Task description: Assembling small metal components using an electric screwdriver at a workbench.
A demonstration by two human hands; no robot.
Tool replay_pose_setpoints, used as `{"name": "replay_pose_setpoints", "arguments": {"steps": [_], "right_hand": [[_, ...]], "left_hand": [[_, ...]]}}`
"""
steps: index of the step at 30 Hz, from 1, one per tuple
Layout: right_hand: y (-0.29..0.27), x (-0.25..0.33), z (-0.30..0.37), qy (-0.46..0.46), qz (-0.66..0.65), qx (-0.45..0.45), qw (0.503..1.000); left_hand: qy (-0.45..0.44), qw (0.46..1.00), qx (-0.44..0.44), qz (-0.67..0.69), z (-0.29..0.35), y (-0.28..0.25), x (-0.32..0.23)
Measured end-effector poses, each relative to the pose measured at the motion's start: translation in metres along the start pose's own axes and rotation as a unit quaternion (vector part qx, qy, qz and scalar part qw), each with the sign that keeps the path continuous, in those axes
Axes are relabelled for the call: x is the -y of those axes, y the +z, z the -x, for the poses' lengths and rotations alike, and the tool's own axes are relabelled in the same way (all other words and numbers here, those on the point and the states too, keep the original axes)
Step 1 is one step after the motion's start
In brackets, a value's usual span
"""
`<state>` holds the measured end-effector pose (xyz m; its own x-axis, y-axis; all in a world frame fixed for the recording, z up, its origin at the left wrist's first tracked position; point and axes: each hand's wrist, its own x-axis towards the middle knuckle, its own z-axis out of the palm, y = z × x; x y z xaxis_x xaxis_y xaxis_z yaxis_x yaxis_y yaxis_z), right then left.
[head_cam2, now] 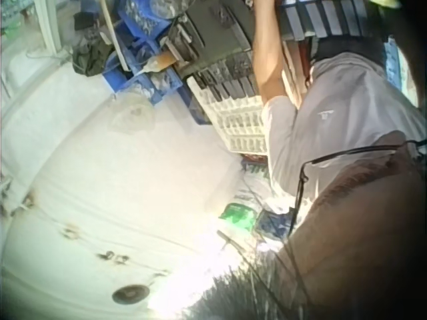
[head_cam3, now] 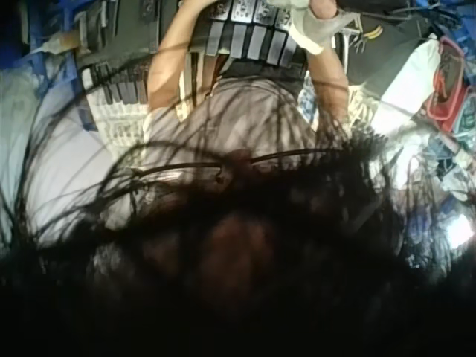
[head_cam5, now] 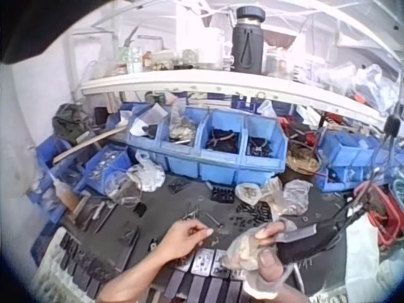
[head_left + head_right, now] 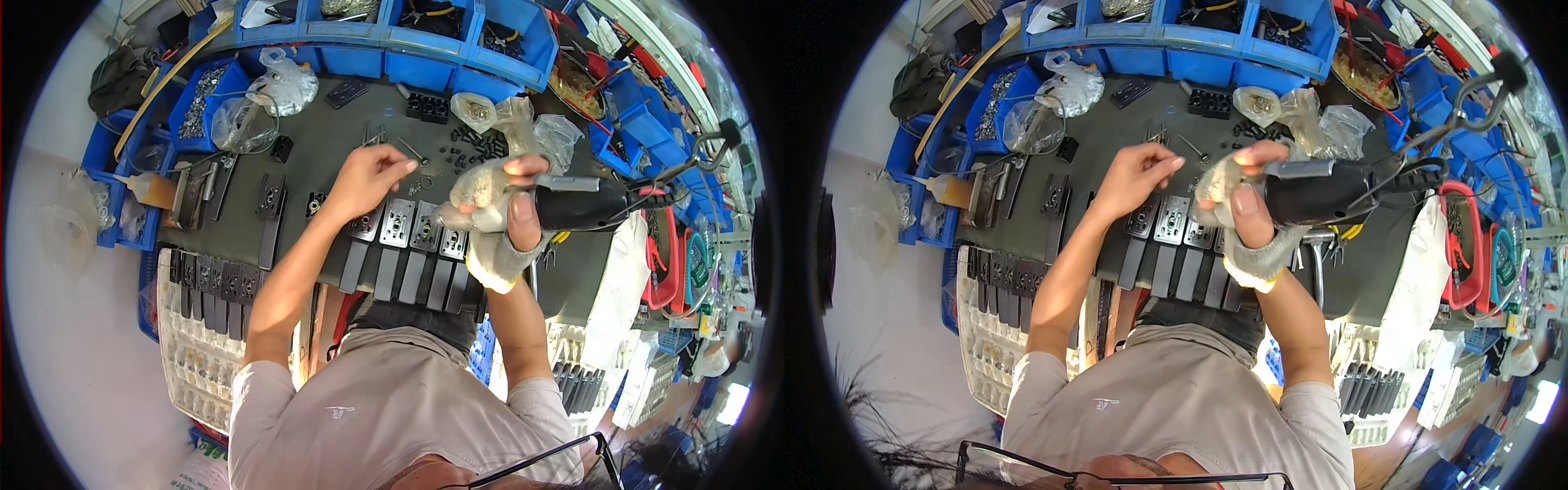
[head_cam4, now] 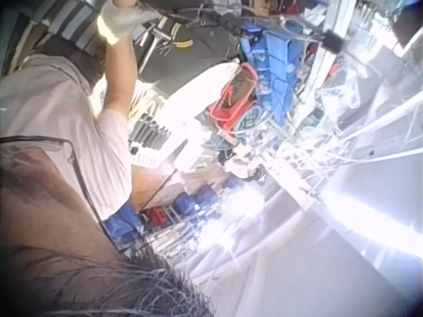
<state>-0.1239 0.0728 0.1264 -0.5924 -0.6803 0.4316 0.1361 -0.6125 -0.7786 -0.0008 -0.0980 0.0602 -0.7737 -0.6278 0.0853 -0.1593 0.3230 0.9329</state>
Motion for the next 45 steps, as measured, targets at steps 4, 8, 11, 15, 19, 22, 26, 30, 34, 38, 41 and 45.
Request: {"name": "replay_pose_setpoints", "arguments": {"steps": [4, 8, 11, 15, 19, 22, 26, 30, 34, 38, 41, 45], "right_hand": [[0.049, 0.002, -0.002, 0.036, -0.043, 0.019, 0.998], [0.057, -0.009, -0.001, 0.059, -0.023, 0.050, 0.997], [0.060, -0.010, -0.001, 0.048, 0.018, 0.041, 0.998], [0.051, -0.025, 0.003, 0.012, 0.067, 0.055, 0.996], [0.046, -0.028, 0.004, 0.008, 0.051, 0.050, 0.997], [0.037, -0.034, 0.003, 0.008, 0.050, 0.061, 0.997], [0.041, -0.035, 0.005, 0.001, 0.067, 0.055, 0.996], [0.045, -0.035, 0.007, 0.001, 0.086, 0.067, 0.994], [0.066, -0.015, 0.002, 0.018, 0.027, 0.085, 0.996], [0.070, -0.031, -0.005, -0.021, 0.024, 0.100, 0.994], [0.082, -0.039, -0.007, 0.019, -0.013, 0.091, 0.996], [0.080, -0.067, -0.008, 0.076, 0.036, 0.104, 0.991]], "left_hand": [[-0.182, 0.890, -0.014, 0.418, 0.076, 0.000, 0.001], [-0.195, 0.789, -0.022, 0.582, 0.105, 0.008, 0.007], [-0.202, 0.763, -0.014, 0.614, 0.109, 0.010, 0.006], [-0.196, 0.770, -0.012, 0.607, 0.113, 0.010, 0.005], [-0.203, 0.768, -0.022, 0.607, 0.113, 0.014, 0.005], [-0.198, 0.770, -0.039, 0.606, 0.113, 0.019, 0.013], [-0.201, 0.770, -0.027, 0.605, 0.113, 0.018, 0.005], [-0.202, 0.775, -0.035, 0.598, 0.115, 0.015, 0.000], [-0.210, 0.775, -0.049, 0.594, 0.114, 0.014, 0.003], [-0.158, 0.934, -0.189, 0.260, 0.120, -0.002, -0.003], [-0.077, 0.963, -0.247, 0.077, 0.131, -0.003, 0.025], [-0.064, 0.976, -0.148, -0.148, 0.146, 0.017, 0.030]]}}
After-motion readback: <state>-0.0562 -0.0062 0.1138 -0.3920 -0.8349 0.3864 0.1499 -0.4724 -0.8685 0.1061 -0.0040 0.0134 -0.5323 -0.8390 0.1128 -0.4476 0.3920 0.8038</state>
